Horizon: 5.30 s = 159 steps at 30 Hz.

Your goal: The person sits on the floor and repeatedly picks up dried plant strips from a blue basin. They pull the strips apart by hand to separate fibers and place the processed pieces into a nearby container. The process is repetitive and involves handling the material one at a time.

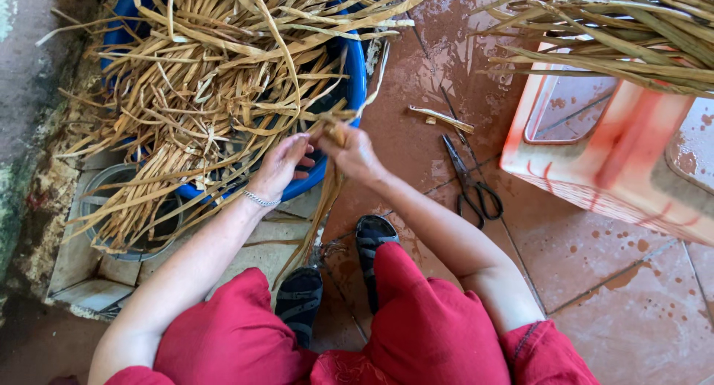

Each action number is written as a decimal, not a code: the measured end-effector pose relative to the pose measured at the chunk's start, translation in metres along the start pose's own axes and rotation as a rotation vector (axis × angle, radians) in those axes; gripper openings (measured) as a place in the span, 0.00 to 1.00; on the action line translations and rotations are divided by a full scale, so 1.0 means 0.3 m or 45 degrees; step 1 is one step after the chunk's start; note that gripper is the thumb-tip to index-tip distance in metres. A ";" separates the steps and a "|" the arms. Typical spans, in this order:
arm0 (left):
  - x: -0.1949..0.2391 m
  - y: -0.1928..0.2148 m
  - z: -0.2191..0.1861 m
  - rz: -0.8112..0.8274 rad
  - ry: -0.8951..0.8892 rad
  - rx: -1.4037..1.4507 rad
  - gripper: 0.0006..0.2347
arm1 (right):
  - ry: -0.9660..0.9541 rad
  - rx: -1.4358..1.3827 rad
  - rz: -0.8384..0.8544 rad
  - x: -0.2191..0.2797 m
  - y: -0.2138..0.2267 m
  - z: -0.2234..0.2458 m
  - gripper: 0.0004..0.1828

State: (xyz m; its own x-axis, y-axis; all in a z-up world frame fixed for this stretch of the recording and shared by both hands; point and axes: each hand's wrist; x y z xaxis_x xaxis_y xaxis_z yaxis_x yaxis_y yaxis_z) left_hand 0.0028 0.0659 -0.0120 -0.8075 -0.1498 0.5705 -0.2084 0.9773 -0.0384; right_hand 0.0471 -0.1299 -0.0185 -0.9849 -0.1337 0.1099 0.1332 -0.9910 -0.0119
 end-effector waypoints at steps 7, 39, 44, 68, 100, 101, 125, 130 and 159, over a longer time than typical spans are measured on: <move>0.012 0.113 0.067 -0.311 -0.196 -0.141 0.08 | -0.407 -0.230 0.077 0.073 0.003 0.022 0.10; 0.053 -0.085 -0.052 -0.051 -0.753 -0.670 0.11 | -0.503 -0.478 -0.318 0.082 0.025 0.076 0.15; 0.092 -0.135 -0.093 -0.009 -0.737 -0.480 0.10 | -0.431 -0.545 -0.217 0.124 0.011 0.176 0.17; 0.430 -0.014 -0.207 0.303 -0.665 -0.524 0.13 | -0.338 -1.132 -0.811 -0.131 0.421 0.472 0.13; 0.063 0.395 0.061 -0.108 -0.399 -1.627 0.19 | -0.519 -0.883 -0.631 -0.010 0.164 0.467 0.10; 0.024 0.360 0.087 -0.050 -0.464 -1.547 0.18 | -0.565 -0.832 -0.645 0.003 0.174 0.429 0.11; -0.061 0.299 -0.035 -0.245 -0.464 -1.387 0.05 | -0.959 -0.780 -0.382 -0.002 0.180 -0.104 0.18; 0.039 0.276 -0.087 -0.245 -0.482 -0.792 0.07 | -0.857 -0.703 -0.271 0.026 0.068 0.053 0.20; 0.089 -0.097 -0.027 -0.105 -1.021 -0.892 0.11 | -0.594 -0.868 -0.499 0.051 -0.063 0.157 0.08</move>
State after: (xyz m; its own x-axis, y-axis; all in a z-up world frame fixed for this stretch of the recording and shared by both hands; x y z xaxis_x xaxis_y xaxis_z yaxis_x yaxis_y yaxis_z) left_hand -0.0082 0.0347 0.0111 -0.9858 -0.0247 -0.1663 -0.1213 0.7896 0.6016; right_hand 0.0346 -0.1132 0.0302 -0.7814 0.0801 0.6188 -0.4414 -0.7720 -0.4574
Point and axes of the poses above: each hand's wrist, its own x-axis away from the middle knuckle, its own y-axis out of the back of the hand, z = x × y, and after that the axes turned 15 degrees about -z, right-handed
